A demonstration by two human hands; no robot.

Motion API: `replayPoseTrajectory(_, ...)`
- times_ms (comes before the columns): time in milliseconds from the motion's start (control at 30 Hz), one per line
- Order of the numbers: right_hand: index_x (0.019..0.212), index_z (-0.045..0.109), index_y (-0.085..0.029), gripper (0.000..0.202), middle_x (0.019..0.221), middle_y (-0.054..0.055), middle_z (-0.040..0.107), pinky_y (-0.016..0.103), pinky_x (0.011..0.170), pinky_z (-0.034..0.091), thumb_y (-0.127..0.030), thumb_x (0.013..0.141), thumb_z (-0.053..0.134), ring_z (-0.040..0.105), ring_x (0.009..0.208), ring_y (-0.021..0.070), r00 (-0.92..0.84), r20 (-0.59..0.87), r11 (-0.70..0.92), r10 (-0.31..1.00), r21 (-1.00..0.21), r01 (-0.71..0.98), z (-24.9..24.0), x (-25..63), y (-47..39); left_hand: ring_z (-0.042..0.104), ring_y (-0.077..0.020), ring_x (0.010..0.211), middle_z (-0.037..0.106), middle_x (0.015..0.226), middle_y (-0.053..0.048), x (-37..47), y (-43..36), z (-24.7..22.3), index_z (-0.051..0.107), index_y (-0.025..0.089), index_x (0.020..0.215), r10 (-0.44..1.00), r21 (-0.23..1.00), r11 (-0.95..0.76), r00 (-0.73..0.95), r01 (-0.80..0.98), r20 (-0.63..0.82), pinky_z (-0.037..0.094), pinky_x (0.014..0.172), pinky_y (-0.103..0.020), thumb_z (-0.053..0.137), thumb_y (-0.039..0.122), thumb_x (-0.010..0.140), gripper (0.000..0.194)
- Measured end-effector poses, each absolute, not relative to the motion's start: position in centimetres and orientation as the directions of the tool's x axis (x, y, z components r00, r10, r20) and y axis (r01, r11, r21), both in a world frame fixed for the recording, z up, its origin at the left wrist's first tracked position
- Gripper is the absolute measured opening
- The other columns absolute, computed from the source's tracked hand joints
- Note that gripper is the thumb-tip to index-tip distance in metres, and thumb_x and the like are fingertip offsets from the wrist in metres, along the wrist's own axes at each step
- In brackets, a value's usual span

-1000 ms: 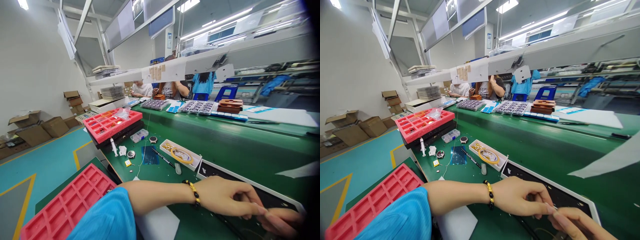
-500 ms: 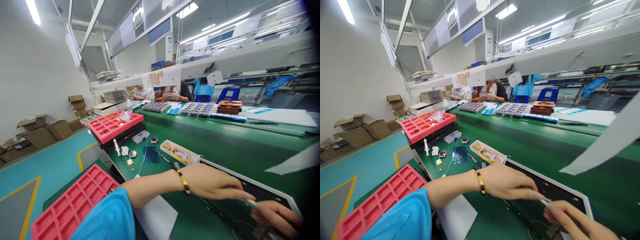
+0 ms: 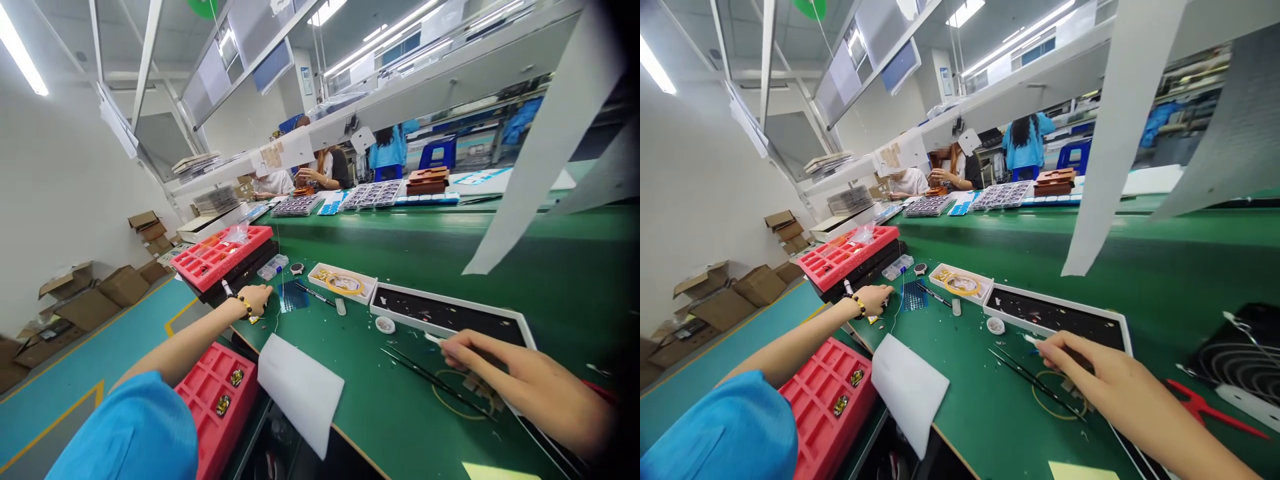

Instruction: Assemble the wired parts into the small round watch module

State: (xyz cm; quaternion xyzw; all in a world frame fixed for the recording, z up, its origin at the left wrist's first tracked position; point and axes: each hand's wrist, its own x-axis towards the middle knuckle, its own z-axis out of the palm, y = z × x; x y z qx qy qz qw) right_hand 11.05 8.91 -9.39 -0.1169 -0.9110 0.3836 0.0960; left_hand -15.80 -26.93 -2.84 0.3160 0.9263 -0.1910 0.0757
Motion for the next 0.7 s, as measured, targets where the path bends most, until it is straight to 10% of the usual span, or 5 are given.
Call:
replayPoseTrajectory(333, 0.086, 0.068, -0.031, 0.047, 0.092, 0.003, 0.070, 0.037, 0.078, 0.048, -0.067, 0.093, 0.039, 0.065, 0.088, 0.0276, -0.995, -0.079, 0.673, 0.054, -0.733, 0.095, -8.0, 11.4, 8.2, 0.064, -0.0267, 0.106, 0.061, 0.119, -0.010, -15.8, -27.5, -1.9, 0.062, 0.018, 0.117, 0.593, -0.091, 0.799, -0.804, 0.594, -0.042, 0.054, 0.094, -0.038, 0.070, 0.013, 0.069, 0.049)
replayPoseTrajectory(700, 0.092, 0.072, -0.029, 0.021, 0.102, 0.002, 0.070, 0.039, 0.084, 0.047, -0.049, 0.087, 0.068, 0.064, 0.096, 0.0275, -0.995, 0.072, 0.694, -0.064, -0.714, -0.096, -8.0, 12.1, 6.5, 0.059, -0.0216, 0.114, 0.061, 0.118, -0.008, -4.8, -20.2, 1.8, 0.052, 0.022, 0.127, 0.816, 0.704, 0.324, -0.563, 0.632, 0.129, 0.059, 0.087, -0.032, 0.067, 0.014, 0.071, 0.058)
